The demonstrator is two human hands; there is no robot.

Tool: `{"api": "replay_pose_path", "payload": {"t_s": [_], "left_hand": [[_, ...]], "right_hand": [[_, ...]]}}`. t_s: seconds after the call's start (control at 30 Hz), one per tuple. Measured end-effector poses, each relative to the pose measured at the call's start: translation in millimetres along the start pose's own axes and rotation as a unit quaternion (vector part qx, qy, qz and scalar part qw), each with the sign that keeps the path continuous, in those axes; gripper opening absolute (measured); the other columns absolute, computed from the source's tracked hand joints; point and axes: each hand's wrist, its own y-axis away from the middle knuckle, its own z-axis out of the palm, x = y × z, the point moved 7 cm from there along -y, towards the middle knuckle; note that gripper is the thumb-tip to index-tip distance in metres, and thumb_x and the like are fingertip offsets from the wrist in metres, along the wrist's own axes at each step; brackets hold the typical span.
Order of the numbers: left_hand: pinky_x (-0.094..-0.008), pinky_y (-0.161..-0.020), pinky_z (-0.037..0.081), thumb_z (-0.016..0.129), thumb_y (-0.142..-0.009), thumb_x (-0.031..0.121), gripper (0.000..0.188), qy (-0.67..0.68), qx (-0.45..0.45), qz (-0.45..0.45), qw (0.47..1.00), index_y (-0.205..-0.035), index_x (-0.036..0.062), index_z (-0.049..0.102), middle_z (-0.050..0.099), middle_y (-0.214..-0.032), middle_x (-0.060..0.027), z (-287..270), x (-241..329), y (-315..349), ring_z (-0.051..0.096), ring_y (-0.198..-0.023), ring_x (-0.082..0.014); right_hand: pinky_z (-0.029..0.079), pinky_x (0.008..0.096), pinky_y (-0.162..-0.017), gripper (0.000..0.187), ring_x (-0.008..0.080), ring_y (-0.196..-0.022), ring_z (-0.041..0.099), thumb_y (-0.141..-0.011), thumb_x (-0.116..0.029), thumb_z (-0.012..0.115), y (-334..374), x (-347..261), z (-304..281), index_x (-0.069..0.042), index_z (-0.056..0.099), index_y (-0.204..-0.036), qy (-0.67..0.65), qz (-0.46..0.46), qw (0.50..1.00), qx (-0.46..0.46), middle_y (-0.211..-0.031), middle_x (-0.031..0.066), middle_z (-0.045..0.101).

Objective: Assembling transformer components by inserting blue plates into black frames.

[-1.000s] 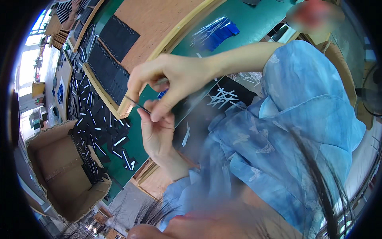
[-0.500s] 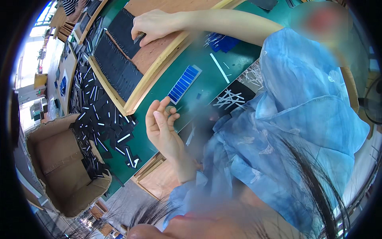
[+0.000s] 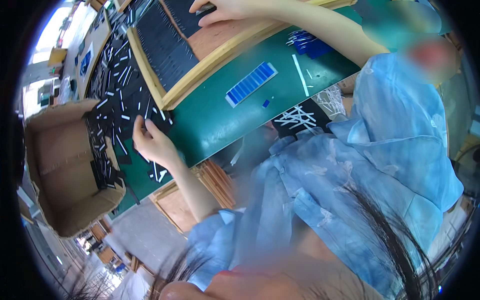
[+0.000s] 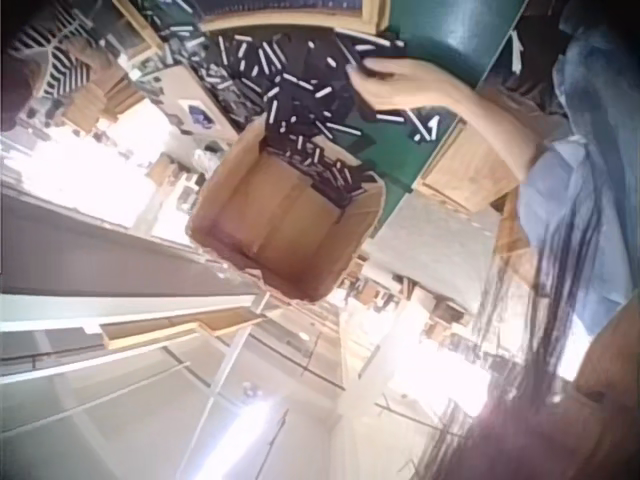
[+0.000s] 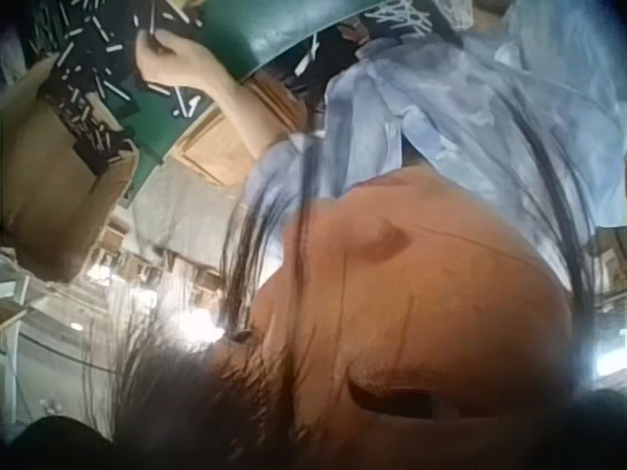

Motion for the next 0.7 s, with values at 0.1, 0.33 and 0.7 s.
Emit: {"api": "replay_pose_path", "payload": {"t_s": [0.1, 0.33, 0.7], "left_hand": [[-0.0416, -0.09, 0.038, 0.067, -0.079, 0.028, 0.036, -0.184, -0.03, 0.039, 0.982, -0.106, 0.0051, 0.065, 0.063, -0.106, -0.0142, 17, -59, -12, 0.057, -0.099, -0.0318], [-0.0356, -0.078, 0.048, 0.076, -0.073, 0.027, 0.037, -0.124, 0.035, -0.028, 0.991, -0.095, -0.0013, 0.067, 0.068, -0.093, -0.014, -23, -65, -10, 0.064, -0.082, -0.0287], [-0.029, -0.091, 0.043, 0.06, -0.086, 0.009, 0.036, 0.515, -0.096, -0.245, 0.816, -0.118, -0.0061, 0.051, 0.056, -0.116, -0.016, -22, 80, 76, 0.055, -0.104, -0.0202]], "right_hand": [[0.047, 0.0335, -0.074, 0.028, 0.0245, -0.083, 0.06, -0.074, -0.023, 0.072, -1, -22, 15, -0.006, 0.067, -0.096, -0.043, -0.032, 0.999, 0.007, -0.095, 0.0096, 0.057], [0.047, 0.0322, -0.066, 0.023, 0.021, -0.075, 0.06, -0.077, -0.023, 0.072, 27, -51, -12, -0.007, 0.067, -0.093, -0.099, -0.01, 0.995, -0.032, -0.089, 0.0065, 0.056], [0.047, 0.0268, -0.069, 0.04, 0.0114, -0.084, 0.06, -0.075, -0.018, 0.076, 48, -144, 32, -0.002, 0.061, -0.109, -0.552, 0.015, 0.822, -0.14, -0.095, 0.0061, 0.064]]}}
